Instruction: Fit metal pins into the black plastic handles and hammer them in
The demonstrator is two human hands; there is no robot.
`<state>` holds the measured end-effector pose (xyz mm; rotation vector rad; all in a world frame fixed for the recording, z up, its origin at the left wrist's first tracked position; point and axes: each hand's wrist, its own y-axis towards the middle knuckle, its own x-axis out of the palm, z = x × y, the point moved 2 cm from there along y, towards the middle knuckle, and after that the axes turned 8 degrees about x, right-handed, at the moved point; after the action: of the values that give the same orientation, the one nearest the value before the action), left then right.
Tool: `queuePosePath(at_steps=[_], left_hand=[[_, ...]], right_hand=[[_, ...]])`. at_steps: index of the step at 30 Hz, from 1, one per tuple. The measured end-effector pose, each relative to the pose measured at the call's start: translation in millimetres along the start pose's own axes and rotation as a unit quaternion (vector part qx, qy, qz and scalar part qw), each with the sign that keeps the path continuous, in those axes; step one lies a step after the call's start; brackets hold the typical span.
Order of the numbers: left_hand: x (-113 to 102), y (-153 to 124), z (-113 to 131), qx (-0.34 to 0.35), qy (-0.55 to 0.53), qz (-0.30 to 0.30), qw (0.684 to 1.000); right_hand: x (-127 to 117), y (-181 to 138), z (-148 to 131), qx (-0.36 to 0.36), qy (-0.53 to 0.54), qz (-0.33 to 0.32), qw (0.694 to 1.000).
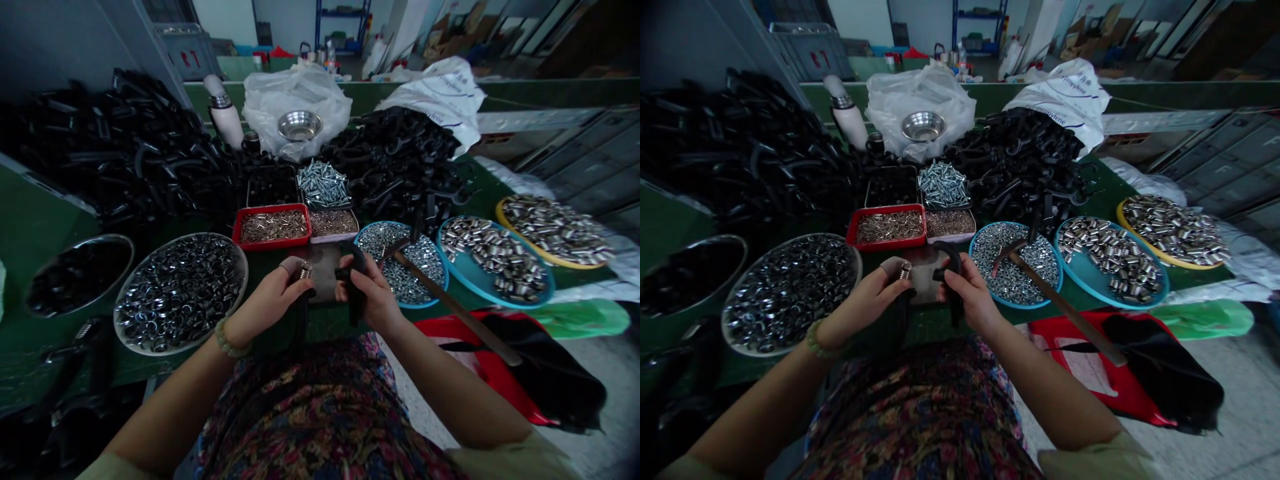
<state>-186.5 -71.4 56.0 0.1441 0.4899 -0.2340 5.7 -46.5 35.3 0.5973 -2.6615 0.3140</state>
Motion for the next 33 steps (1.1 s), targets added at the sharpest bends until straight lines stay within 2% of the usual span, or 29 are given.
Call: queuePosePath(at_steps=[4,8,13,19,22,26,28,31,33], left_hand=[[-1,-3,4,0.004,0.0,0.003,1.0],[2,-3,12,0.02,0.022,-0.018,0.999],[4,-2,21,0.035,0.062,-0.045,0.996],[5,-3,19,0.042,0.194,-0.074,0.977],[10,-2,22,0.05,0.188,-0.054,0.979],[19,1,26,0.04,0.155,-0.002,0.987],[18,1,24,0.033,0.149,0.007,0.988],[3,-5,18,0.039,0.129,0.002,0.991],[-11,-10,13,0.065,0.116,0.031,0.991]], right_hand=[[5,-4,0,0.019,-0.091,0.004,0.996],[13,-1,-2,0.056,-0.155,0.034,0.986],[21,1,-10,0.082,-0.213,0.035,0.973],[25,0,-19,0.026,-0.342,0.002,0.939],[30,1,-16,-0.007,-0.343,0.037,0.938],[39,-3,-5,-0.05,-0.275,0.099,0.955],[38,-3,2,-0.066,-0.247,0.109,0.961],[29,17,3,-0.056,-0.268,0.025,0.962],[21,47,-4,-0.057,-0.335,-0.037,0.94]])
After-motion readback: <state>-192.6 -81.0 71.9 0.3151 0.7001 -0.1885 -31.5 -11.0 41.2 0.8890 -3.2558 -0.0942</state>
